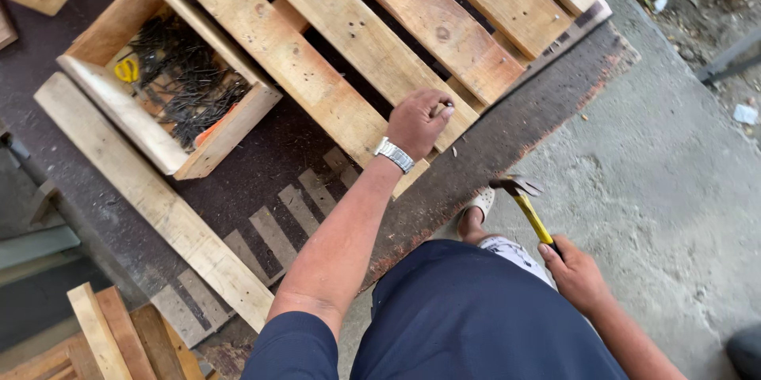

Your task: The person uses a hammer to drive nails into wooden planks arranged on a workbench. They repeatedly pick up nails, position them on the planks, and strike them with the hammer to secure the pieces together.

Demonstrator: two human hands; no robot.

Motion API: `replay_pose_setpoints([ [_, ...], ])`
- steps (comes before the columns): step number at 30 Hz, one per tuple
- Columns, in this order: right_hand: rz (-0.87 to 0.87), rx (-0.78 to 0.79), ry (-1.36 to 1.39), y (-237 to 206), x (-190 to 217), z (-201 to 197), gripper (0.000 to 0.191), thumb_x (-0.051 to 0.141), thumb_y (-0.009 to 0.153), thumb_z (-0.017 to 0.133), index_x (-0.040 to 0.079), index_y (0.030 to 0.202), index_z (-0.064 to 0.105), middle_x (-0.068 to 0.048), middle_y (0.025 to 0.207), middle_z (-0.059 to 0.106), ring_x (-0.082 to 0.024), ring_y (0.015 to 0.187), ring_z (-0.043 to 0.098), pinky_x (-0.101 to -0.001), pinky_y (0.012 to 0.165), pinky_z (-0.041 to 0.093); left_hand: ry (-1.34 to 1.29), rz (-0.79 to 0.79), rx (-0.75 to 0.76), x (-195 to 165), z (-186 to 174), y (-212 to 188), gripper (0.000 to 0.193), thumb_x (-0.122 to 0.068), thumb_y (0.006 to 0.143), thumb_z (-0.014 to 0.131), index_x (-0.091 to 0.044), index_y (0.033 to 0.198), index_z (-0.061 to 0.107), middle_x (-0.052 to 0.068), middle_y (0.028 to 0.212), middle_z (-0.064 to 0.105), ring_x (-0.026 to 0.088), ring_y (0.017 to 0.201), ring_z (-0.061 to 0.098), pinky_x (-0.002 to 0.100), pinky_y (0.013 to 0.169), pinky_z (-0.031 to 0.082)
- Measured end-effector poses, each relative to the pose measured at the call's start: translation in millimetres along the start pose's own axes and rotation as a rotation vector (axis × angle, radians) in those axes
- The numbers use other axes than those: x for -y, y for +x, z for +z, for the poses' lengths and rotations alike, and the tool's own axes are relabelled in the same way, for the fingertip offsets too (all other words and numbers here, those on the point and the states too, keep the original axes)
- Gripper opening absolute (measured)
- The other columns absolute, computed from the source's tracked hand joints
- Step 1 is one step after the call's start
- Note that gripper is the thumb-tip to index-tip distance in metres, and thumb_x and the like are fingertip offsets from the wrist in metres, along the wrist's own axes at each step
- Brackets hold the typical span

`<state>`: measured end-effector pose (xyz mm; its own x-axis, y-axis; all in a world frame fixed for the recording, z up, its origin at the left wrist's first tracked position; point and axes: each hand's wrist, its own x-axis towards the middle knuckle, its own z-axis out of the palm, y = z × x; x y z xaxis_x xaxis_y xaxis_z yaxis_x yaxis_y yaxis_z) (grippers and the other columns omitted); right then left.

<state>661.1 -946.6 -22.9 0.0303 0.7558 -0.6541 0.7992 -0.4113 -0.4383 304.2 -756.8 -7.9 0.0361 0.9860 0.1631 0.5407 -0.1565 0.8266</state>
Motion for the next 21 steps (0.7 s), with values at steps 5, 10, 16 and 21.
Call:
replay_pose_setpoints([
  [5,-0.069,-0.032,0.021,-10,22,1,0.037,0.044,0.098,0.052,0.010,0.111,0.062,-0.019,0.084,0.069,-0.036,0.083,0.068,-0.0465,0.077,0.052,-0.090,0.004,-0.011,2,3,-2,0.013,-0.022,0.091,0.076,-0.014,0.101,0.076,0.003,0.094,0.072,0.019,0.078,0.066,0.034,0.073,0.055],
  [10,-0.076,-0.056,0.050,-16,49,-6,0.036,0.042,0.098,0.053,0.010,0.112,0.062,-0.019,0.085,0.070,-0.036,0.083,0.068,-0.0463,0.076,0.052,-0.038,0.055,-0.080,-5,10,2,0.012,-0.023,0.088,0.080,-0.017,0.098,0.078,0.001,0.078,0.064,0.019,0.077,0.063,0.035,0.070,0.052],
  [16,-0.106,-0.103,0.101,-16,73,-15,0.034,0.039,0.099,0.054,0.009,0.111,0.063,-0.017,0.081,0.068,-0.032,0.076,0.067,-0.0436,0.072,0.051,-0.059,0.110,-0.077,-4,16,7,0.008,-0.021,0.090,0.079,-0.017,0.096,0.077,-0.001,0.077,0.063,0.017,0.075,0.060,0.035,0.069,0.050],
  [21,-0.160,-0.148,0.154,-14,89,-22,0.031,0.036,0.101,0.055,0.007,0.108,0.064,-0.013,0.077,0.066,-0.025,0.072,0.063,-0.0403,0.069,0.051,-0.059,0.123,-0.040,2,16,5,0.008,-0.021,0.089,0.080,-0.017,0.097,0.078,-0.001,0.074,0.060,0.017,0.074,0.059,0.034,0.068,0.050],
])
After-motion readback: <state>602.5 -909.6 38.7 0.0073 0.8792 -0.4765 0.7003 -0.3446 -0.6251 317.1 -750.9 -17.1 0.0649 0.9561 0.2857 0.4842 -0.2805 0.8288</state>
